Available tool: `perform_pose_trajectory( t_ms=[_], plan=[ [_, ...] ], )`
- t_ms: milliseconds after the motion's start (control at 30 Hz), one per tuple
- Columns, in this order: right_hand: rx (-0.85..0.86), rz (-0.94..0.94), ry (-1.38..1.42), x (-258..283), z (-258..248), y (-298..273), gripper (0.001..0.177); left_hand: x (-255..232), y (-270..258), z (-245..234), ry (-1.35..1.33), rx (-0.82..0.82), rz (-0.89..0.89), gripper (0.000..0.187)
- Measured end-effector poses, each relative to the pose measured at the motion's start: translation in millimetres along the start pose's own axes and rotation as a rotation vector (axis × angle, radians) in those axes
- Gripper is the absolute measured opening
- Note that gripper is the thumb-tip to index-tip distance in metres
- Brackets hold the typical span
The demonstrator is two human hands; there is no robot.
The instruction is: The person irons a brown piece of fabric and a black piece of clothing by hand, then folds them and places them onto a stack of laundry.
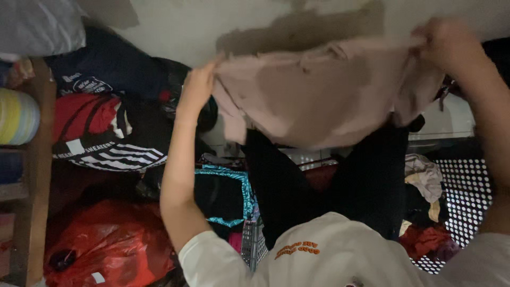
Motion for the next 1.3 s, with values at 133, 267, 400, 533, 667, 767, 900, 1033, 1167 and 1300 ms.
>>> perform_pose_trajectory(
  t_ms=[133, 267, 400, 533, 667, 767, 900, 1033, 1167, 1300],
  plan=[
    [-0.411, -0.048, -0.107, -22, -6, 31, 0.014, 0, 32, -29, -0.009, -0.345, 0.175, 0.055],
    [-0.377, 0.172, -0.100, -67, 14, 21, 0.009, 14, 31, -48, -0.003, -0.515, 0.139, 0.042],
    [-0.389, 0.178, 0.026, -70, 23, -37, 0.020, 34, -18, -16, 0.115, -0.552, 0.207, 0.041],
    [-0.306, -0.019, -0.045, -37, 41, -114, 0.028, 50, -97, 61, -0.004, -0.351, 0.067, 0.046],
    [-0.204, 0.059, 0.096, -1, 127, -188, 0.033, 71, -170, 168, -0.038, -0.217, -0.065, 0.064],
    [-0.098, 0.127, 0.165, 11, 176, -236, 0.024, 91, -227, 240, -0.192, -0.137, -0.249, 0.072],
    [-0.191, 0.294, 0.171, 13, 204, -269, 0.026, 109, -275, 296, -0.127, -0.147, -0.354, 0.050],
    [-0.202, 0.275, 0.255, 12, 197, -264, 0.025, 124, -276, 306, -0.095, -0.141, -0.434, 0.042],
    [-0.243, 0.168, 0.311, 38, 185, -248, 0.013, 110, -250, 287, 0.063, -0.036, -0.430, 0.039],
    [-0.306, 0.012, 0.508, 90, 172, -227, 0.016, 17, -204, 242, -0.084, -0.092, -0.144, 0.041]
  ],
)
Point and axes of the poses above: each hand's wrist, its own y-axis towards the middle knuckle, its own z-axis out of the palm, x = y × z, the point moved 3 cm from there along y, towards the middle knuckle, and after that the axes turned 4 degrees about -x, right-handed, at the moved point
